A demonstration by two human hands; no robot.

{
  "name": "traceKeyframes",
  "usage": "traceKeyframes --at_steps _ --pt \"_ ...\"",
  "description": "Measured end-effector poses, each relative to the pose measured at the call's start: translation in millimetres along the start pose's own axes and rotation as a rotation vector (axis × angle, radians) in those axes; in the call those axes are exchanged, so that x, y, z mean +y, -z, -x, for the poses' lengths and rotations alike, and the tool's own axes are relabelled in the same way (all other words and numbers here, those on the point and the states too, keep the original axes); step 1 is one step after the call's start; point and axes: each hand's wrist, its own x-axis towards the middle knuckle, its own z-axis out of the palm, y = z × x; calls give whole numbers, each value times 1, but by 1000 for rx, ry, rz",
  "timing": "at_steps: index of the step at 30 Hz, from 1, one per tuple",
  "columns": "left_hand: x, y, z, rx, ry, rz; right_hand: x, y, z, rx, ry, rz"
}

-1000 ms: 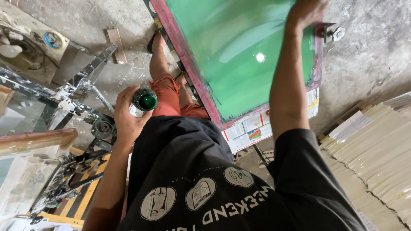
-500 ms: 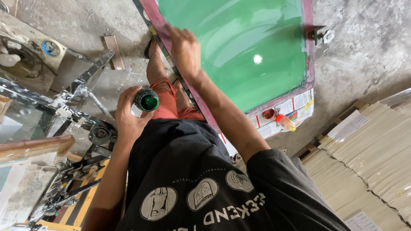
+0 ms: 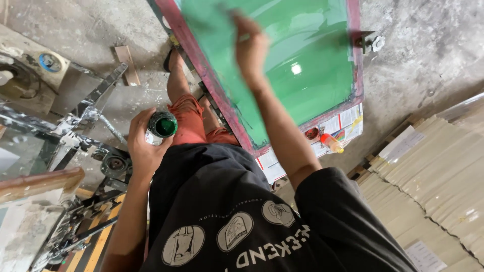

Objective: The person is applying green ink to a silkscreen frame and spreading it evenly with a plastic card.

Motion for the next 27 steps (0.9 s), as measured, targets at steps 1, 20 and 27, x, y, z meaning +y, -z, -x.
traceKeyframes --at_steps 1,20,27 --pt "0 0 1 3 3 -16 39 14 -9 178 -87 -42" --pt "3 -11 5 -42 -28 -49 -47 36 182 -48 111 216" --pt "6 -8 17 -75 -68 -50 75 133 138 247 -149 231"
